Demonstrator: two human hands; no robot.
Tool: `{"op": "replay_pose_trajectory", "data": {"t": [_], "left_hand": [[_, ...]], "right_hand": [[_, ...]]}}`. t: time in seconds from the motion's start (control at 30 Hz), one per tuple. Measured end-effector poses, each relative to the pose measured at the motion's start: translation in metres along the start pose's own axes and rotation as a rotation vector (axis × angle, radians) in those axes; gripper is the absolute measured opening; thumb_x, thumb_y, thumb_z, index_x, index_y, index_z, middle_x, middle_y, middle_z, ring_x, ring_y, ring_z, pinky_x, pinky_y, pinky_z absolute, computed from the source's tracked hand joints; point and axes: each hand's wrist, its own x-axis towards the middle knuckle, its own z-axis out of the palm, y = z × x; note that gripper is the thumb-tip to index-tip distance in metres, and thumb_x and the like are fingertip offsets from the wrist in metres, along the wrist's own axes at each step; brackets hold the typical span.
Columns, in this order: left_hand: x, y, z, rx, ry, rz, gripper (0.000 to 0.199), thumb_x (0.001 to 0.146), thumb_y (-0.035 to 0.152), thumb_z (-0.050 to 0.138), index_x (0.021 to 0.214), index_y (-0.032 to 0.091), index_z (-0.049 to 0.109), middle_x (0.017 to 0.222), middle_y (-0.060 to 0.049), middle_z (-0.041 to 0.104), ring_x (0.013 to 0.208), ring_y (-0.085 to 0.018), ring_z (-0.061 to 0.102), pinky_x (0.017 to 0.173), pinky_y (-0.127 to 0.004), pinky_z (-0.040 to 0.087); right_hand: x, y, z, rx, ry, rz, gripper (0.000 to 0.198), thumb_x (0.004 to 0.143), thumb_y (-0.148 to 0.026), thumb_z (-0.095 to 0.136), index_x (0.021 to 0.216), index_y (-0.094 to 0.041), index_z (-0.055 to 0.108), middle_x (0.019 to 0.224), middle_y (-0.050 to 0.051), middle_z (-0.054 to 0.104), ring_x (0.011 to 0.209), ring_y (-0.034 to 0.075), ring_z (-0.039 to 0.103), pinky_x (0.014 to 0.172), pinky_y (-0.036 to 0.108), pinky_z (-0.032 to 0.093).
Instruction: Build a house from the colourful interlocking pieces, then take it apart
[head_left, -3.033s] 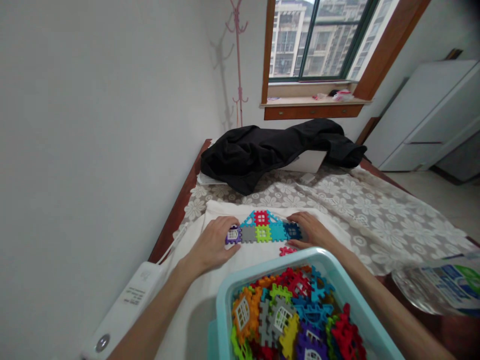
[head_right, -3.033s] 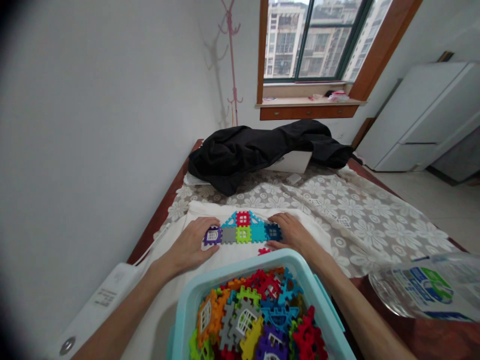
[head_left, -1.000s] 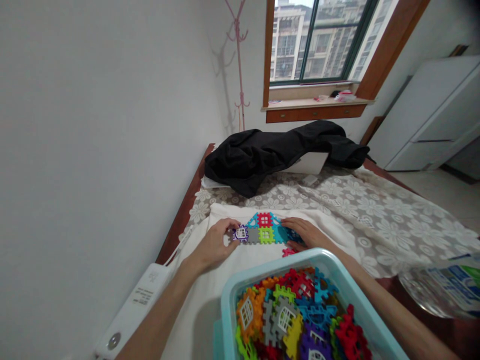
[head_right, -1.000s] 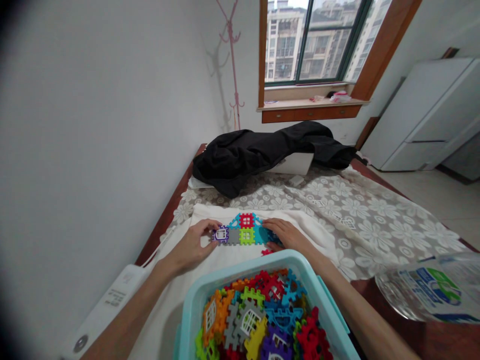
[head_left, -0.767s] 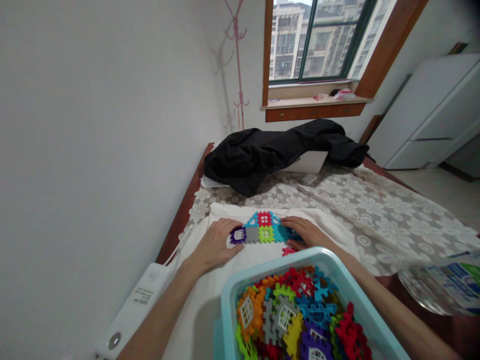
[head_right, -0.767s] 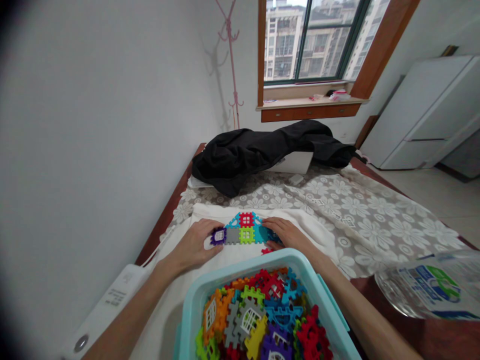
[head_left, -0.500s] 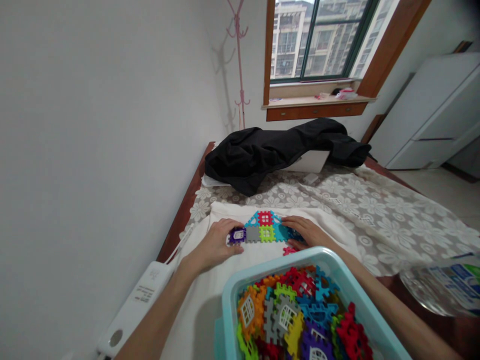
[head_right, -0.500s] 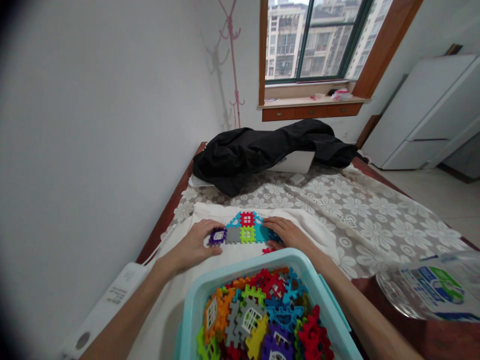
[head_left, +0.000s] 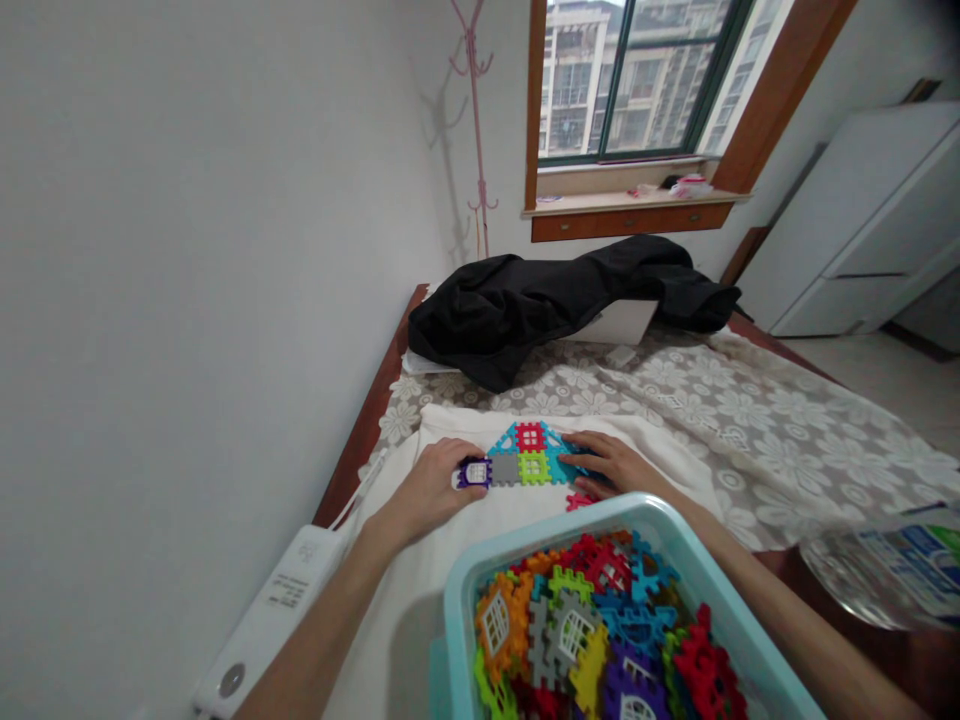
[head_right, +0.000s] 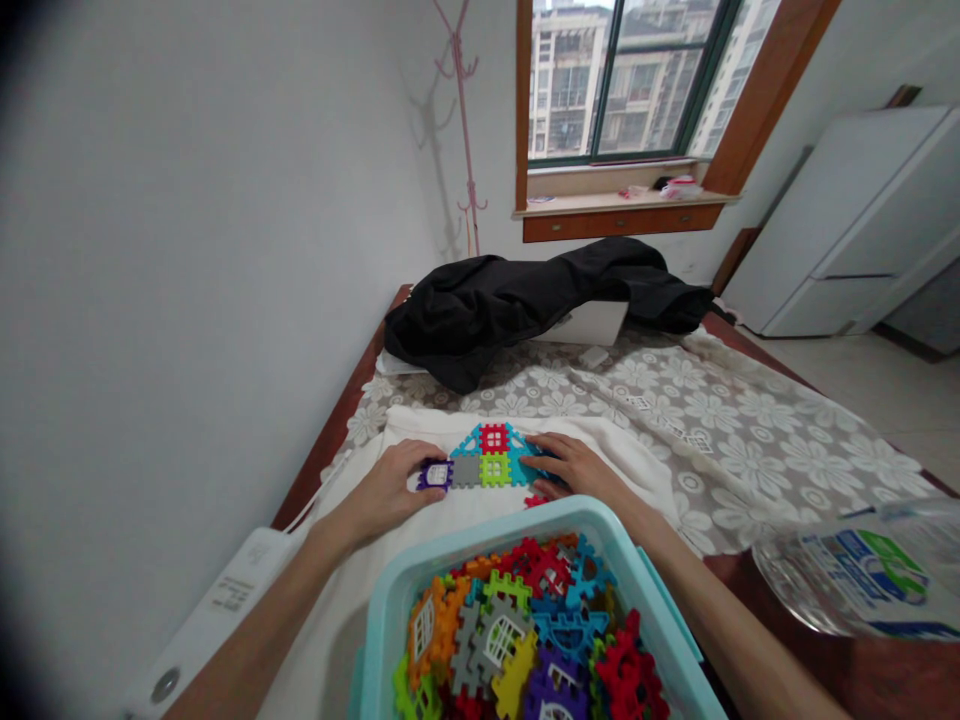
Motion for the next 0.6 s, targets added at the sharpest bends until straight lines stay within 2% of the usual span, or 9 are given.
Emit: {"op": "replay_pose_trajectory", "data": {"t": [0.17, 0.33, 0.53, 0.6], "left_hand": [[0.000, -0.002, 0.004, 0.006, 0.017, -0.009, 0.046, 0.077, 0.025, 0.084, 0.120, 0.026, 0.070, 0.121, -0.007, 0.073, 0.113, -0.029, 0.064, 0.103, -0.048, 0.048], [-0.001, -0.002, 0.006, -0.034, 0.050, -0.064, 0.057, 0.073, 0.025, 0.087, 0.125, 0.026, 0.063, 0.123, -0.006, 0.071, 0.113, -0.028, 0.067, 0.103, -0.047, 0.050], [-0.002, 0.005, 0.003, 0.014, 0.031, -0.046, 0.050, 0.075, 0.024, 0.082, 0.121, 0.025, 0.062, 0.121, -0.006, 0.070, 0.111, -0.028, 0.065, 0.102, -0.046, 0.050], [-0.003, 0.008, 0.001, 0.048, 0.007, -0.041, 0.054, 0.076, 0.025, 0.081, 0.125, 0.024, 0.060, 0.125, -0.007, 0.069, 0.114, -0.029, 0.063, 0.104, -0.047, 0.048]], "right_hand": [[-0.001, 0.002, 0.002, 0.039, 0.020, -0.001, 0.038, 0.100, -0.040, 0.064, 0.138, -0.037, 0.068, 0.152, 0.008, 0.059, 0.137, 0.034, 0.058, 0.113, 0.058, 0.051], [0.001, 0.000, 0.001, 0.047, 0.023, 0.014, 0.037, 0.099, -0.040, 0.064, 0.136, -0.039, 0.069, 0.151, 0.007, 0.060, 0.137, 0.035, 0.058, 0.114, 0.057, 0.051], [0.001, 0.000, 0.003, 0.036, 0.017, 0.016, 0.037, 0.100, -0.041, 0.064, 0.137, -0.039, 0.069, 0.151, 0.006, 0.060, 0.137, 0.034, 0.058, 0.114, 0.056, 0.051], [0.000, 0.001, 0.003, 0.043, 0.027, 0.027, 0.038, 0.100, -0.041, 0.064, 0.137, -0.038, 0.069, 0.150, 0.008, 0.061, 0.136, 0.034, 0.059, 0.114, 0.057, 0.051]]}}
